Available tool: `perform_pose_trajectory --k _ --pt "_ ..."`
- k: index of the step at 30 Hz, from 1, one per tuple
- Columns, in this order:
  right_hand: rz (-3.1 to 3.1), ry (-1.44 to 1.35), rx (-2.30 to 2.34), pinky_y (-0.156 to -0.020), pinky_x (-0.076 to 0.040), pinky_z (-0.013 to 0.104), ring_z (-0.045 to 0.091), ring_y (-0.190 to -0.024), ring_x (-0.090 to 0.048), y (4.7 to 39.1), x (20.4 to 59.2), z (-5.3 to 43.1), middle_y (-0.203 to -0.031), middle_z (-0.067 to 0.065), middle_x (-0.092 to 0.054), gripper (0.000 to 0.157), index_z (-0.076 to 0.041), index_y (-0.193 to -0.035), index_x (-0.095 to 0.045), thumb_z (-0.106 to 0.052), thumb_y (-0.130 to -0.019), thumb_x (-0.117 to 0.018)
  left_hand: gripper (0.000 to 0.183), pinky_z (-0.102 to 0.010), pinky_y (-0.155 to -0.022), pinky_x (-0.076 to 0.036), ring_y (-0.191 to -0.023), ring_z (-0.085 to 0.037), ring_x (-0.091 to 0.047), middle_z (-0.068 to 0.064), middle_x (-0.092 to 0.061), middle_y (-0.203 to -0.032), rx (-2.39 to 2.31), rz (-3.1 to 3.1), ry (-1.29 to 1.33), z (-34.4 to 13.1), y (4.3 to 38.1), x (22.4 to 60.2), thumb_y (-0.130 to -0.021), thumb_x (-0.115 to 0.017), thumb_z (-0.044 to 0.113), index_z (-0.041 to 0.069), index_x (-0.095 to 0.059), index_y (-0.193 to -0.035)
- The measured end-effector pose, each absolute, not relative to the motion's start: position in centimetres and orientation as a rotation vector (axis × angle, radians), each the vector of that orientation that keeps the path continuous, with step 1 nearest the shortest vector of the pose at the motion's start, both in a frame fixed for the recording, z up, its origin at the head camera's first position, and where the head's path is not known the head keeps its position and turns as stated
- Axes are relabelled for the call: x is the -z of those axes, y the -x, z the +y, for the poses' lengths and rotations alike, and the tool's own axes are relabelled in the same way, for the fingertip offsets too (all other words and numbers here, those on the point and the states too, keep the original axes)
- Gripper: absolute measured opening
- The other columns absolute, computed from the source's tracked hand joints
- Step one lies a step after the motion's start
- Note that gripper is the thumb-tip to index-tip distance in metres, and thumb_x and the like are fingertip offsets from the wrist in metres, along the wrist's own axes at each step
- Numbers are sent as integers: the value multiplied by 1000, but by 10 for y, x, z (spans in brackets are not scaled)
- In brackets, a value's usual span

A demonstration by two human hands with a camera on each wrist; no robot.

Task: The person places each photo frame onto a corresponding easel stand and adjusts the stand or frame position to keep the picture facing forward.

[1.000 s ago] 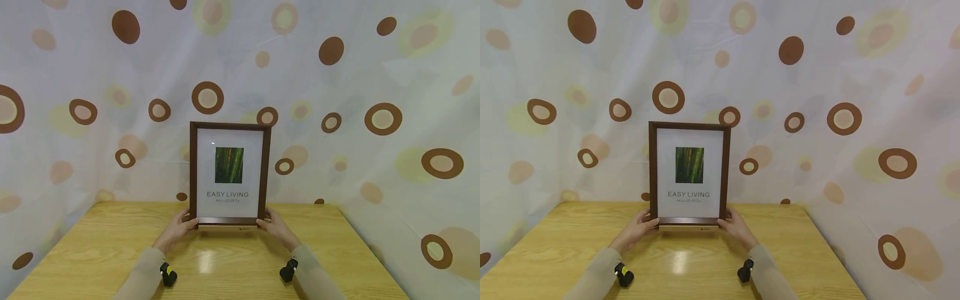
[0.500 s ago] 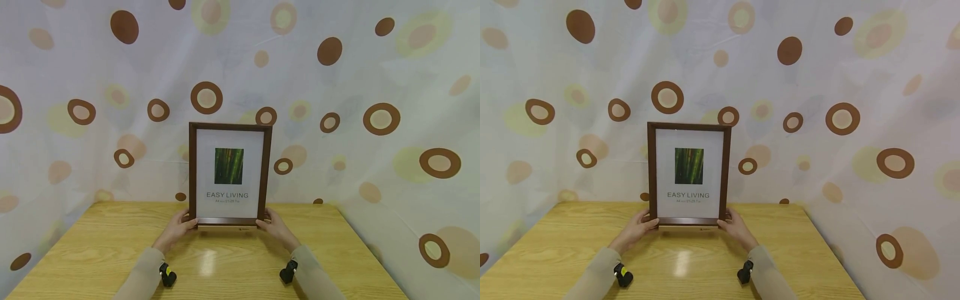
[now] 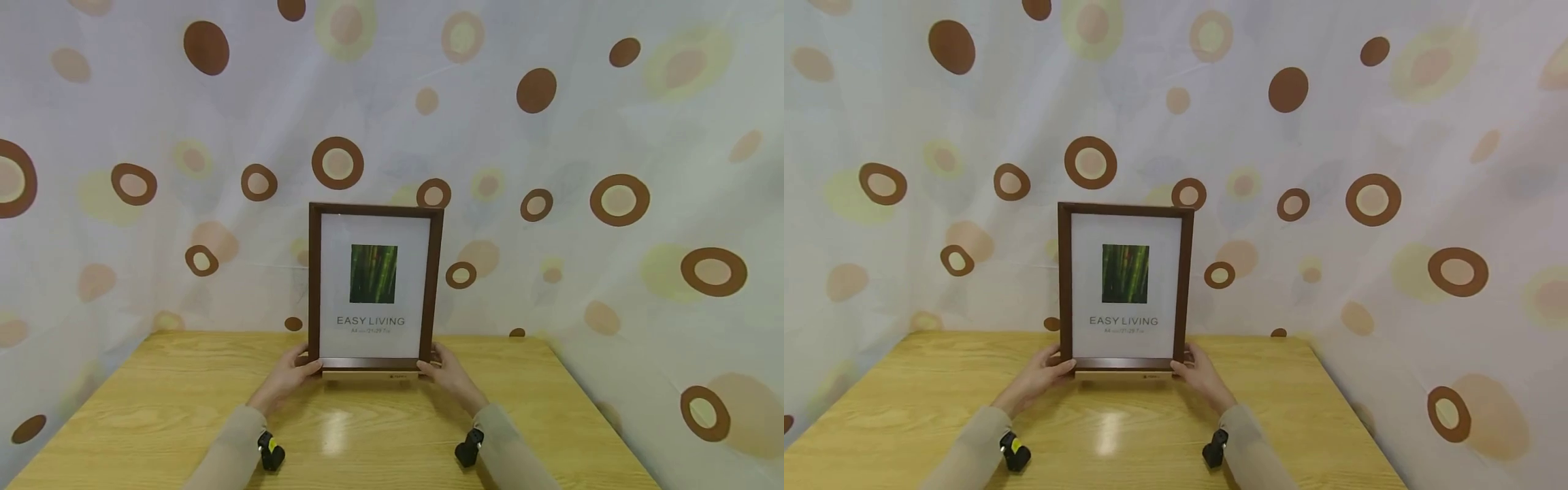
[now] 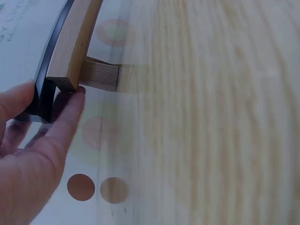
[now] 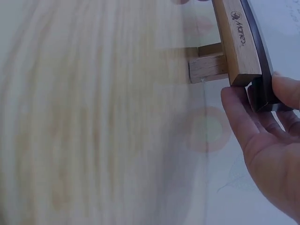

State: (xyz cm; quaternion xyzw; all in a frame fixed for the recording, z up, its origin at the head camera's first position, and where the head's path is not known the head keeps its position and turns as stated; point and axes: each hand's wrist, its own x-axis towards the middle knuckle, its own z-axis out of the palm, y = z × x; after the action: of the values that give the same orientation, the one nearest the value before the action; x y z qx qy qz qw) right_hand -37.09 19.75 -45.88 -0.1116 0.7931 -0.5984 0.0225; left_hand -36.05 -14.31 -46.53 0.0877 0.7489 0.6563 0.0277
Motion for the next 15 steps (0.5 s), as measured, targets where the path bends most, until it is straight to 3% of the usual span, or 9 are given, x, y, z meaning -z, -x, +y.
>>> perform_pose_trajectory --k 4,8,15 --pt "2544 368 1739 -99 -52 47 40 -128 -50 367 463 207 -143 24 -47 61 0 -149 -34 -25 -99 -59 49 -45 -97 -53 -115 -31 -60 -26 -53 -135 -1949 2372 -272 -147 355 461 -98 -60 15 0 -44 -142" --pt "2679 376 1569 -109 -41 53 39 -137 -42 362 461 222 -151 19 -42 63 -4 -151 -33 -36 -101 -53 58 -48 -97 -53 -119 -37 -58 -30 -51 -137 -1878 2426 -272 -153 350 455 -99 -59 20 2 -36 -149" --pt "2838 395 1267 -118 -22 60 41 -147 -22 355 450 240 -161 19 -23 66 -7 -157 -20 -45 -105 -38 72 -59 -110 -37 -136 -47 -39 -28 -38 -150 -1520 2795 -311 -167 341 448 -99 -57 37 4 -25 -154"
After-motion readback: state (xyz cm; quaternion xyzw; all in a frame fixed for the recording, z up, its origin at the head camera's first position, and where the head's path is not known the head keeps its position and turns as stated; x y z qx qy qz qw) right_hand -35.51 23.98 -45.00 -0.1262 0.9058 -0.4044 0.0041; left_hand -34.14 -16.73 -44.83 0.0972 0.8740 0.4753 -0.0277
